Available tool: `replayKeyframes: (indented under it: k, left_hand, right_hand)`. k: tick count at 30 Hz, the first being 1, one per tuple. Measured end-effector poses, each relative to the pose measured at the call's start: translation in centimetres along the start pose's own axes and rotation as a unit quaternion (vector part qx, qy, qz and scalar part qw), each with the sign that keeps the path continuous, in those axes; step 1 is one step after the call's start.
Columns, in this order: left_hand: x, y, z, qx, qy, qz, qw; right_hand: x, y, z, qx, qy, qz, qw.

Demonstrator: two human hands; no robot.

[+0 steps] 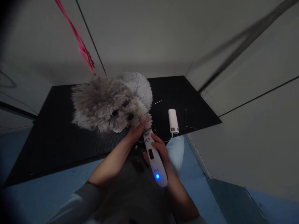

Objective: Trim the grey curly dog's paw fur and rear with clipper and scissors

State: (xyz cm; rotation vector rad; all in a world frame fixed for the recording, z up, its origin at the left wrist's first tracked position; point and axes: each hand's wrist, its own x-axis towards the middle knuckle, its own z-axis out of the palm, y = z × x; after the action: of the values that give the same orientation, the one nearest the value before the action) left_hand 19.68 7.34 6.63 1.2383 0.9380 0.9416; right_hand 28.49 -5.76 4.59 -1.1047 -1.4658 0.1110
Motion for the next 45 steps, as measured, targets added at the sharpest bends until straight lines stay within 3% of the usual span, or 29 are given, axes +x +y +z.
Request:
replayKeyframes:
  k: [4, 8, 11, 14, 16, 20, 26, 30, 38, 45]
  left_hand:
    - [0.0, -0.1, -0.1, -0.011, 0.000, -0.010, 1.000]
    - [0.0, -0.2, -0.2, -0.018, 0.005, -0.013, 1.000]
    - [0.1, -0.4, -0.1, -0.041, 0.011, -0.012, 0.999]
    - [0.2, -0.9, -0.1, -0.063, 0.001, -0.014, 0.998]
    - [0.3, -1.3, -0.1, -0.079, -0.005, -0.008, 0.997]
    - [0.3, -1.8, -0.2, -0.126, -0.025, -0.001, 0.992]
    - [0.1, -1.6, -0.1, -0.120, -0.011, -0.016, 0.993]
    - [0.0, -1.5, -0.2, -0.084, -0.009, 0.017, 0.996]
    - [-0.3, -1.1, 0.0, -0.051, -0.004, 0.014, 0.999]
    - [-0.5, -1.2, 0.1, -0.022, -0.013, 0.026, 0.999]
  right_hand:
    - [0.1, -0.1, 0.2, -0.004, -0.016, 0.011, 1.000]
    - [0.2, -0.5, -0.1, 0.058, -0.041, 0.052, 0.996]
    - [0.0, -0.9, -0.3, 0.105, 0.026, 0.085, 0.990]
    - [-0.2, -1.0, -0.4, 0.164, 0.030, 0.150, 0.974]
    - [-0.1, -0.8, -0.3, 0.226, 0.059, 0.203, 0.951]
    - [1.2, -0.3, 0.0, 0.324, 0.231, 0.287, 0.871]
    - [3.1, 0.3, 0.1, 0.423, 0.241, 0.424, 0.764]
    - [3.3, 0.7, -0.2, 0.450, 0.232, 0.464, 0.727]
    - [2.9, 1.5, -0.3, 0.472, 0.217, 0.465, 0.717]
    - [2.4, 2.8, -0.5, 0.466, 0.151, 0.432, 0.758]
